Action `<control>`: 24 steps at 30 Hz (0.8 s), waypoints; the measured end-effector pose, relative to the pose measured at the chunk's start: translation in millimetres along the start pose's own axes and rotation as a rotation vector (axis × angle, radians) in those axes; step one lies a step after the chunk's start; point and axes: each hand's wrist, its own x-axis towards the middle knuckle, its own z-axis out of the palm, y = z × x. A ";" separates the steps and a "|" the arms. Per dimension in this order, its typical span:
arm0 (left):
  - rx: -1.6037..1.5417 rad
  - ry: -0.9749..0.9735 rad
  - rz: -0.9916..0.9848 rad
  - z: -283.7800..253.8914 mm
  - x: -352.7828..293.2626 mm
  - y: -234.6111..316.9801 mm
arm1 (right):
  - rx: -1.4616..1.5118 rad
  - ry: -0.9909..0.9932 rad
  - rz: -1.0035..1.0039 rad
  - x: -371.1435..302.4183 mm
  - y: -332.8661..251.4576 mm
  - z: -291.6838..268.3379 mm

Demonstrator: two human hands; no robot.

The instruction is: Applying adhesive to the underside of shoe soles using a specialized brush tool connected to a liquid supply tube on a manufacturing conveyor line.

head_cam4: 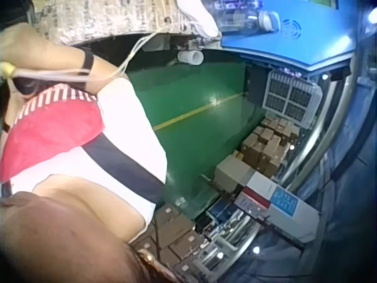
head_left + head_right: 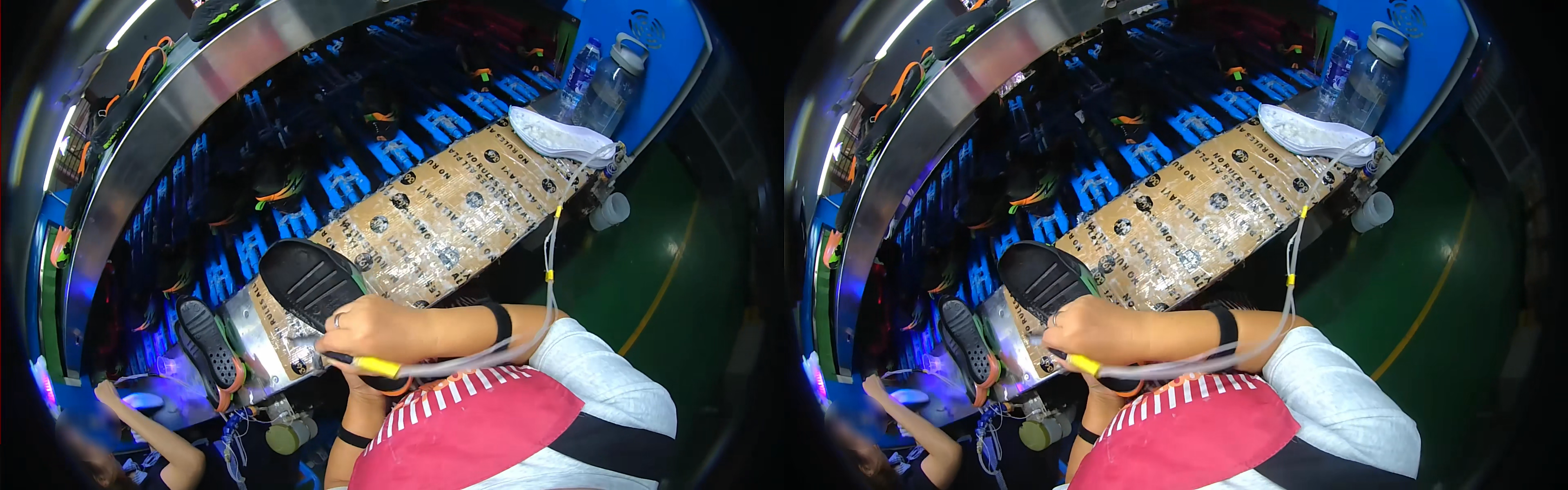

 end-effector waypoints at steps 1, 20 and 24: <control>0.005 -0.009 0.007 0.6 -1.6 1.6 | 0.127 0.050 -0.019 -0.5 -0.7 -0.8; -0.004 0.057 0.099 25.4 -1.8 20.5 | -0.084 0.111 0.101 -14.5 -13.5 6.2; -0.006 -0.212 0.174 19.5 6.7 25.2 | 0.090 0.001 0.051 -19.1 -19.6 9.9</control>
